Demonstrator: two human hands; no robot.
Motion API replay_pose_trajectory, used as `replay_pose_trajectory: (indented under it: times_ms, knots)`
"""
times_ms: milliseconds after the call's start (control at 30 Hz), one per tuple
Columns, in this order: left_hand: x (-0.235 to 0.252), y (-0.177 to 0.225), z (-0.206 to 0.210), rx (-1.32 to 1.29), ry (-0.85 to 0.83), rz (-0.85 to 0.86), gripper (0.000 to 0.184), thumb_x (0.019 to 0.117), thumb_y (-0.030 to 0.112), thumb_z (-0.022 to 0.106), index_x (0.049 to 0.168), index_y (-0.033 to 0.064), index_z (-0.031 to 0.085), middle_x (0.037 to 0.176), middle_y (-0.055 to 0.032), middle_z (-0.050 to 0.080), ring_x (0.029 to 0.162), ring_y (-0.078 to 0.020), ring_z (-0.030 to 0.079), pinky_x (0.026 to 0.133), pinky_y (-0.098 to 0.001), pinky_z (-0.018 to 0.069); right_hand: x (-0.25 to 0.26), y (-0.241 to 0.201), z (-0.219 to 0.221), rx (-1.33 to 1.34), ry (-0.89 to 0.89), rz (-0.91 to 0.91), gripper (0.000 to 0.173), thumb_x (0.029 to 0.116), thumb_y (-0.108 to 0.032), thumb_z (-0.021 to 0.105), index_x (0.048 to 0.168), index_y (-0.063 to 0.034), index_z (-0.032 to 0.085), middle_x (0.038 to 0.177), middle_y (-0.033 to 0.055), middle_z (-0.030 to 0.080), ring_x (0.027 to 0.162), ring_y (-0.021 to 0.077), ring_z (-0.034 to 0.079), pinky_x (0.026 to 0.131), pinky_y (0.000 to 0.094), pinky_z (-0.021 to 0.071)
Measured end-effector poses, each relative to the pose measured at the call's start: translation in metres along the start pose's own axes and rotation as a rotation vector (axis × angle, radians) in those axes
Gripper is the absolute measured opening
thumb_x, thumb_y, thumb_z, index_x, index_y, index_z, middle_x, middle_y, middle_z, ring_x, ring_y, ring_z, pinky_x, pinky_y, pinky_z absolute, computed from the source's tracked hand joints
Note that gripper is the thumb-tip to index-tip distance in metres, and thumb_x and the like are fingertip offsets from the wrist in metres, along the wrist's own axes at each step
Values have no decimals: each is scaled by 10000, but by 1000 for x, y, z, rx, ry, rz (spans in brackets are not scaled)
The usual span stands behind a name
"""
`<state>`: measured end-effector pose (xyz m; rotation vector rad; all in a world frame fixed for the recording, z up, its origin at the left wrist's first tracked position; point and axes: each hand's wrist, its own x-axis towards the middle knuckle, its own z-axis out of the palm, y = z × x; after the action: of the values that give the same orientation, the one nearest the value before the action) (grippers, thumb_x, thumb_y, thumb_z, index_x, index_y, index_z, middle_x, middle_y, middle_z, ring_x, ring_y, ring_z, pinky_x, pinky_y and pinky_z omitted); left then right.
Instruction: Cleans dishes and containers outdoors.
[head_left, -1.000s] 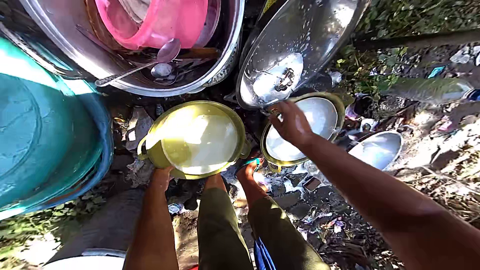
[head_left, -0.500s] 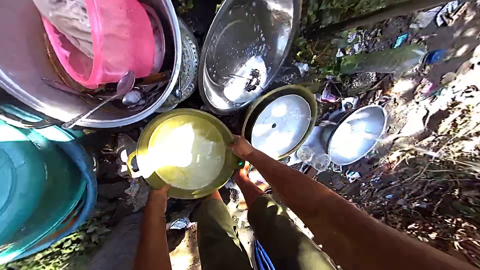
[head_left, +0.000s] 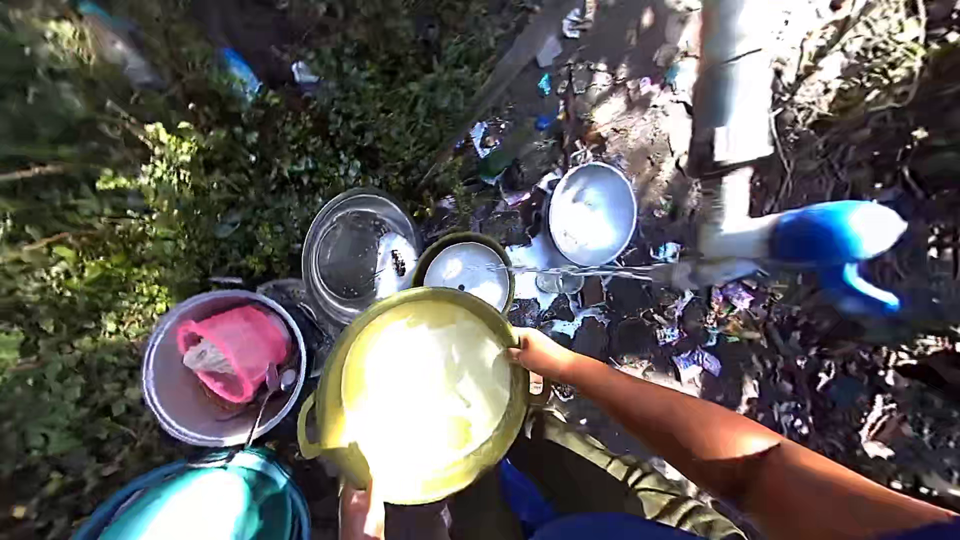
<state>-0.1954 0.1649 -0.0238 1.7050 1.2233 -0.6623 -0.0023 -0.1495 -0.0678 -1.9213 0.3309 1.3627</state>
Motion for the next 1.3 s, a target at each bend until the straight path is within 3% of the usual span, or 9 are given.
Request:
replay_pose_trajectory:
  times_ms: [133, 300, 433, 533, 567, 600, 1000, 1167, 1300]
  knots:
    - [-6, 68, -6, 294, -31, 160, 414, 942, 31, 619, 1305, -146, 529, 1196, -311, 623, 1106, -362, 615, 982, -548, 487, -36, 19, -23, 251, 125, 6, 286, 967, -67, 624, 1239, 20, 640, 1140, 207, 688, 1043, 289, 677, 953, 505, 531]
    - [-9, 153, 16, 441, -165, 388, 329, 950, 89, 667, 1217, -96, 613, 1044, -216, 677, 930, -260, 654, 861, -482, 546, -77, 51, -49, 488, 256, 11, 455, 946, -99, 679, 1372, 16, 567, 1290, 246, 637, 1187, 352, 633, 1044, 550, 492]
    - [-30, 214, 61, 587, -256, 490, 377, 939, 79, 669, 1262, -101, 594, 1110, -265, 668, 1009, -328, 654, 919, -540, 528, -106, 91, -75, 679, 365, 76, 469, 872, -58, 731, 1325, -28, 617, 1242, 221, 664, 1137, 346, 648, 986, 574, 511]
    - [-56, 247, 111, 698, -316, 490, 601, 933, 51, 645, 1490, -32, 435, 1327, -283, 605, 1203, -371, 612, 1040, -554, 476, -125, 137, -106, 587, 416, 99, 513, 907, -143, 741, 1377, -17, 577, 1274, 247, 646, 1180, 389, 629, 1018, 601, 485]
    - [-68, 255, 132, 707, -278, 475, 511, 922, 60, 671, 1399, -50, 524, 1253, -279, 641, 1156, -378, 628, 1011, -564, 484, -136, 151, -123, 544, 421, 108, 537, 923, -175, 737, 1409, -26, 564, 1323, 246, 631, 1240, 393, 605, 1067, 604, 457]
    - [-82, 263, 153, 710, -249, 460, 422, 925, 86, 694, 1305, -67, 594, 1173, -273, 668, 1095, -374, 642, 973, -564, 490, -150, 162, -142, 520, 419, 127, 537, 933, -188, 734, 1420, -43, 562, 1344, 233, 627, 1266, 382, 596, 1088, 597, 446]
    - [-239, 384, 455, 290, -358, 475, 451, 881, -33, 631, 1325, -30, 552, 1098, -216, 667, 918, -284, 668, 769, -484, 574, -305, 302, -456, 411, 567, 6, 471, 957, -134, 655, 1403, -20, 560, 1284, 243, 648, 1220, 388, 617, 1050, 597, 465]
    - [-321, 492, 557, 286, -314, 608, 498, 902, -7, 665, 1385, -20, 545, 1268, -238, 636, 1134, -328, 631, 955, -535, 521, -372, 310, -608, 320, 655, 11, 534, 963, -149, 667, 1453, -5, 511, 1380, 266, 592, 1307, 414, 559, 1091, 613, 430]
    - [-369, 593, 621, 340, -192, 739, 473, 918, 62, 666, 1381, 16, 581, 1242, -239, 653, 1133, -360, 637, 952, -584, 508, -389, 302, -722, 346, 693, 49, 626, 953, -170, 682, 1506, -3, 441, 1435, 282, 537, 1347, 425, 516, 1100, 614, 413]
